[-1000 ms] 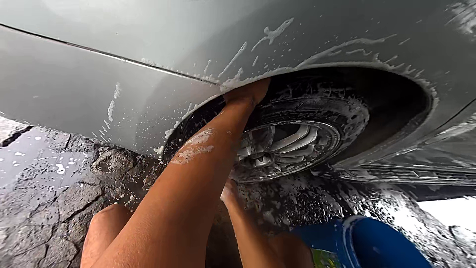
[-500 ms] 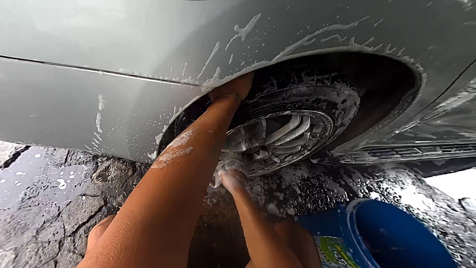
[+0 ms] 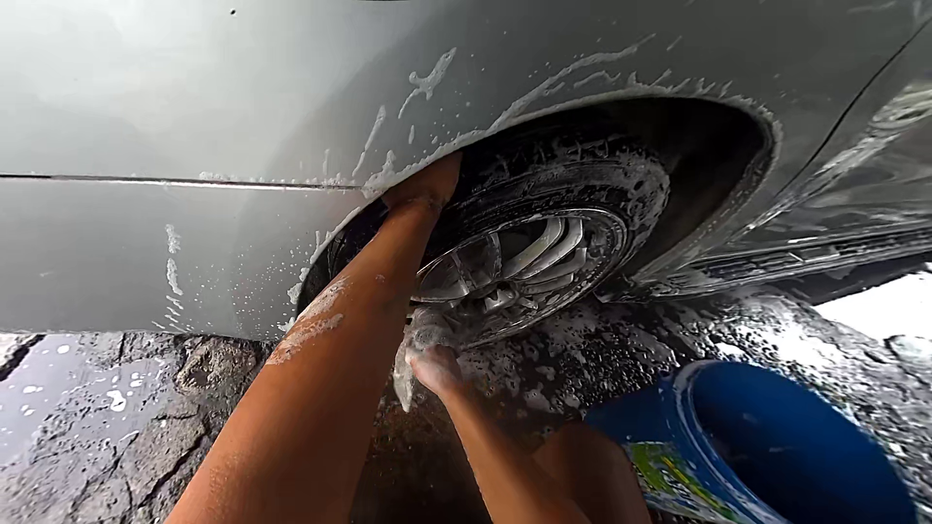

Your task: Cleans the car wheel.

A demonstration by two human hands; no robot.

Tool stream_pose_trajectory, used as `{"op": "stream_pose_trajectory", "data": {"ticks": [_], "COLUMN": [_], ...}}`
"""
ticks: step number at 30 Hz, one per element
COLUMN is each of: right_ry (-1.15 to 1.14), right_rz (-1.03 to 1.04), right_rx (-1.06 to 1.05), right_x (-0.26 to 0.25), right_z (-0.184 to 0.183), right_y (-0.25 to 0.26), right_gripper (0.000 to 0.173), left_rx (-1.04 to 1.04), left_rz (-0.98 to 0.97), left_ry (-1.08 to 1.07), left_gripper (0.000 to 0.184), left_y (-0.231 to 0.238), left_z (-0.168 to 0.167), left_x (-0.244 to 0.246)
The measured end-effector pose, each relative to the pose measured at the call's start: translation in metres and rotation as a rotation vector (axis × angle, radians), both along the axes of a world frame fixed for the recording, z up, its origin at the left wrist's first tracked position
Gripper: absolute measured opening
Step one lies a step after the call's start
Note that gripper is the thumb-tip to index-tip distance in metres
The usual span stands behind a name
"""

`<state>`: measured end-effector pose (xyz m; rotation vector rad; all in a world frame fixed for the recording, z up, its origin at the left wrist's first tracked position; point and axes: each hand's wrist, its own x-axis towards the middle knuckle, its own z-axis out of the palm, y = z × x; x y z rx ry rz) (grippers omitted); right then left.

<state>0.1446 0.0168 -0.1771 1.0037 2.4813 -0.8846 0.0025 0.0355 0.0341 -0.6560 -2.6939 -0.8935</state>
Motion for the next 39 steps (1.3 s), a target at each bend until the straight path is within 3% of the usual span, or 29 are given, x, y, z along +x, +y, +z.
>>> {"op": "stream_pose_trajectory", "data": {"ticks": [5,10,13,18,23,28,33,37,39], "right_ry": [0.085,-0.034,0.01,0.306,0.076,0.391,0.361,0.607,0.567], "right_rz": [0.087,0.322,0.195,0.141,0.301,0.184,0.24,0.096,0.15], "right_rx": [-0.109,-0.087,-0.074,-0.13,-0.121,-0.156,-0.328,-0.411,-0.428], "right_x": [-0.039,0.021,0.027,-0.029,0.012,-0.009,0.013,0.003,0.0], "right_z": [0.006,0.007,0.001,0.011,-0.002,0.011,0.001,0.008,0.005], "right_y": [-0.03,0.001,-0.009,-0.019,0.003,-0.007,-0.01,-0.015,-0.011], "right_gripper": [0.047,0.046,0.046,0.045,0.036,0.04,0.034,0.027,0.032], "left_rx": [-0.104,-0.176,-0.245,-0.266,-0.416,-0.404,-0.424,-0.399,-0.329], "left_rz": [-0.009,0.072,0.092,0.07,0.03,0.072,0.051,0.088,0.105], "left_ry": [0.011,0.038,0.041,0.099,0.1,0.112,0.113,0.1,0.096], "left_gripper": [0.057,0.056,0.056,0.056,0.046,0.047,0.044,0.048,0.055], "left_y": [0.002,0.008,0.007,0.001,-0.002,-0.002,0.0,-0.004,0.0], "left_z": [-0.006,-0.007,-0.005,-0.01,-0.008,-0.009,-0.004,-0.01,-0.01], "left_x": [-0.002,-0.004,0.0,-0.002,-0.001,0.002,0.002,0.003,-0.005]}}
